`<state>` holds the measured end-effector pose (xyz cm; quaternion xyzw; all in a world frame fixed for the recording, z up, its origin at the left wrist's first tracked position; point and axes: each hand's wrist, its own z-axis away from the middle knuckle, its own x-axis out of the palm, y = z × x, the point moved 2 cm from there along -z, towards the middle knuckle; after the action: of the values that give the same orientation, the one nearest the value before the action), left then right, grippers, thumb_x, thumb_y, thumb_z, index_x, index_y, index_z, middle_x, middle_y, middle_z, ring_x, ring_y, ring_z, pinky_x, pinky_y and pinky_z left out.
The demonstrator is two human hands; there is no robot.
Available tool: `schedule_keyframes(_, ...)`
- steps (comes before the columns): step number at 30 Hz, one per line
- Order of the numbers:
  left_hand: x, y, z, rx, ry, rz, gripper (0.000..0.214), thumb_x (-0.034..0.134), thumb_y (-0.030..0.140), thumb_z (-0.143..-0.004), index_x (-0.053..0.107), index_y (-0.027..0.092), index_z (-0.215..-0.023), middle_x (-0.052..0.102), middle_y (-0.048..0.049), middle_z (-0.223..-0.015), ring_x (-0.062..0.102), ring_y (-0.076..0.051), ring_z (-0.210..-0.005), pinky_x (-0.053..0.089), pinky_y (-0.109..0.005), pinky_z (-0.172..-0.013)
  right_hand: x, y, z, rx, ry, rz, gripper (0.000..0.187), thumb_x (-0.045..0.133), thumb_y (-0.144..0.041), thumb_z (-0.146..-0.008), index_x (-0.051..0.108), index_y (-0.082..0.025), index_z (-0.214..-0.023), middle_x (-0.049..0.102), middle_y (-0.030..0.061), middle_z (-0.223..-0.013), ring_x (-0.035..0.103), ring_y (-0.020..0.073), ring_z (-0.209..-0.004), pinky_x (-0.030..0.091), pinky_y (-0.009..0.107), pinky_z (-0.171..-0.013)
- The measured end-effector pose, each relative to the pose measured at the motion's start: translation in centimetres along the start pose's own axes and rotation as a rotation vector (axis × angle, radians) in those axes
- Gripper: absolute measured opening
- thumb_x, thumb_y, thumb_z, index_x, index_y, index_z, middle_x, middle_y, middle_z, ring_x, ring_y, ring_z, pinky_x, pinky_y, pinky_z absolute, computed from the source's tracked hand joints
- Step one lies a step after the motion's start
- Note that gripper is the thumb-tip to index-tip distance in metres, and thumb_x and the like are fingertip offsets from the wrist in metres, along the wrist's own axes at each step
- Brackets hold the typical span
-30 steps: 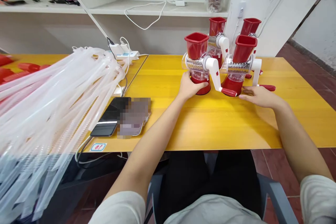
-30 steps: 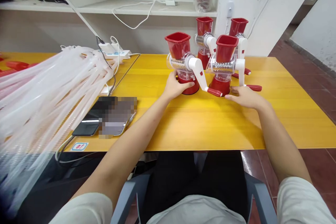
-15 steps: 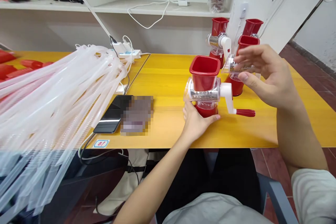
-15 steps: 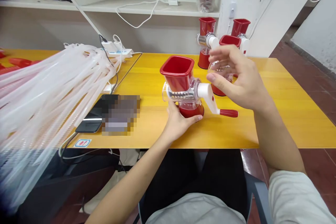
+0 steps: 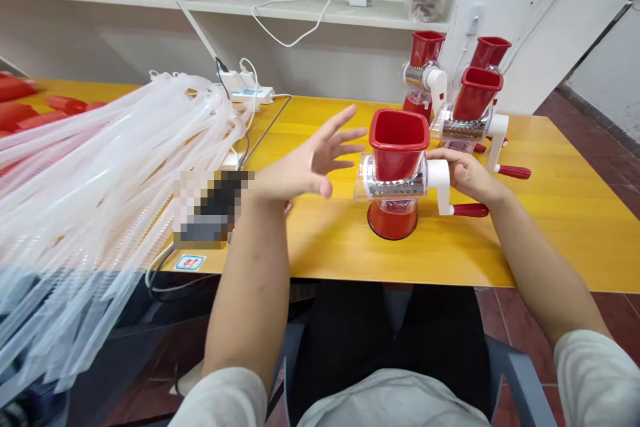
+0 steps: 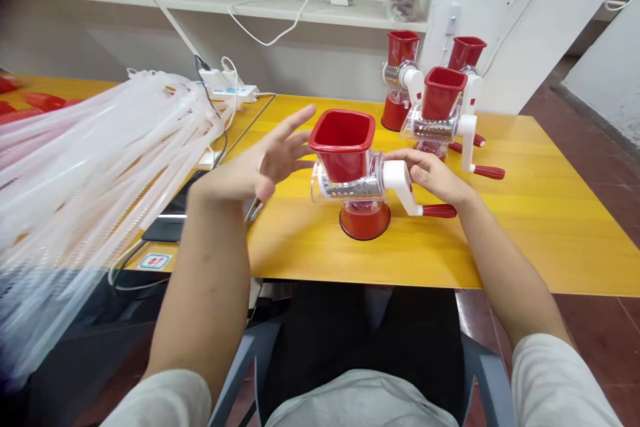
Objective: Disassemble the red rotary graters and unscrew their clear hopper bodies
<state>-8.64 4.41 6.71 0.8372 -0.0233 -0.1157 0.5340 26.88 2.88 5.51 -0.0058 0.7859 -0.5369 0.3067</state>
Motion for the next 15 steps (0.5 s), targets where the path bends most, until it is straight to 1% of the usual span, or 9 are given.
schedule_keyframes(1,0.8,0.7,-1.8,0.007,-0.187,0.150,0.152,0.079,0.121,-0.052,0.058,0.032,-0.174,0.074,-0.0191,-0.155,0.076,-0.051,-0.148,0.064,-0.072,-0.117,0.2,0.4,0.0,0.010,0.010,-0.004,0.085,0.071,-0.099,-0.096,0.082,-0.035,-0.150,0.081,0.0100,-0.155,0.078,0.0358,-0.146,0.072,0.047,-0.113)
schedule_keyframes(2,1.5,1.0,-3.3,-0.018,-0.304,0.224,0.150,0.082,0.119,-0.053,0.059,0.031,-0.172,0.074,-0.0179,-0.154,0.072,-0.053,-0.154,0.065,-0.069,-0.117,0.3,0.6,0.1,0.019,0.023,-0.009,0.082,0.072,-0.097,-0.097,0.082,-0.035,-0.150,0.081,0.0096,-0.155,0.078,0.0356,-0.146,0.073,0.047,-0.113)
schedule_keyframes(4,2.5,0.7,-5.0,-0.074,-0.152,0.282,0.128,0.056,0.124,-0.076,0.070,0.026,-0.157,0.077,-0.0167,-0.137,0.074,-0.052,-0.150,0.070,-0.062,-0.106,0.4,0.8,0.3,0.032,0.051,-0.013,0.073,0.076,-0.090,-0.099,0.084,-0.034,-0.145,0.083,0.0090,-0.154,0.079,0.0354,-0.146,0.074,0.047,-0.112)
schedule_keyframes(5,3.1,0.1,-5.2,-0.091,-0.115,0.300,0.127,0.047,0.126,-0.078,0.072,0.025,-0.151,0.078,-0.0166,-0.133,0.075,-0.051,-0.150,0.071,-0.060,-0.104,0.4,0.7,0.4,0.035,0.064,-0.014,0.068,0.078,-0.086,-0.101,0.085,-0.033,-0.143,0.083,0.0090,-0.153,0.080,0.0350,-0.145,0.074,0.047,-0.112)
schedule_keyframes(6,3.8,-0.5,-4.9,-0.080,-0.125,0.326,0.129,0.042,0.128,-0.075,0.074,0.024,-0.145,0.078,-0.0171,-0.133,0.074,-0.050,-0.151,0.071,-0.060,-0.105,0.4,0.6,0.6,0.035,0.078,-0.015,0.064,0.077,-0.083,-0.103,0.086,-0.033,-0.141,0.084,0.0090,-0.152,0.081,0.0343,-0.143,0.075,0.047,-0.112)
schedule_keyframes(7,4.5,-1.3,-4.4,-0.085,-0.159,0.357,0.132,0.045,0.131,-0.067,0.076,0.023,-0.137,0.080,-0.0178,-0.130,0.074,-0.052,-0.150,0.071,-0.060,-0.105,0.3,0.4,0.7,0.032,0.092,-0.016,0.060,0.076,-0.081,-0.106,0.087,-0.032,-0.140,0.084,0.0092,-0.151,0.083,0.0334,-0.141,0.076,0.046,-0.110)
schedule_keyframes(9,5.9,-2.7,-3.0,-0.153,-0.273,0.422,0.128,0.063,0.129,-0.057,0.079,0.022,-0.126,0.083,-0.0194,-0.123,0.075,-0.054,-0.147,0.072,-0.063,-0.104,0.1,-0.2,0.9,0.014,0.120,-0.023,0.057,0.072,-0.079,-0.108,0.086,-0.033,-0.140,0.085,0.0095,-0.148,0.085,0.0318,-0.134,0.077,0.046,-0.106)
schedule_keyframes(12,6.7,-3.6,-1.6,-0.217,-0.261,0.450,0.115,0.072,0.122,-0.060,0.078,0.023,-0.120,0.084,-0.0183,-0.113,0.078,-0.052,-0.140,0.071,-0.063,-0.103,-0.5,-2.0,0.3,-0.050,0.162,-0.048,0.061,0.068,-0.085,-0.108,0.085,-0.035,-0.138,0.086,0.0093,-0.141,0.087,0.0309,-0.128,0.078,0.049,-0.106)
schedule_keyframes(15,6.8,-3.2,-1.3,-0.237,-0.232,0.464,0.101,0.081,0.111,-0.060,0.077,0.023,-0.110,0.083,-0.0161,-0.102,0.080,-0.052,-0.133,0.071,-0.063,-0.101,-1.5,-5.9,-1.3,-0.138,0.180,-0.038,0.056,0.077,-0.080,-0.105,0.083,-0.037,-0.140,0.086,0.0064,-0.138,0.086,0.0285,-0.128,0.077,0.047,-0.109)
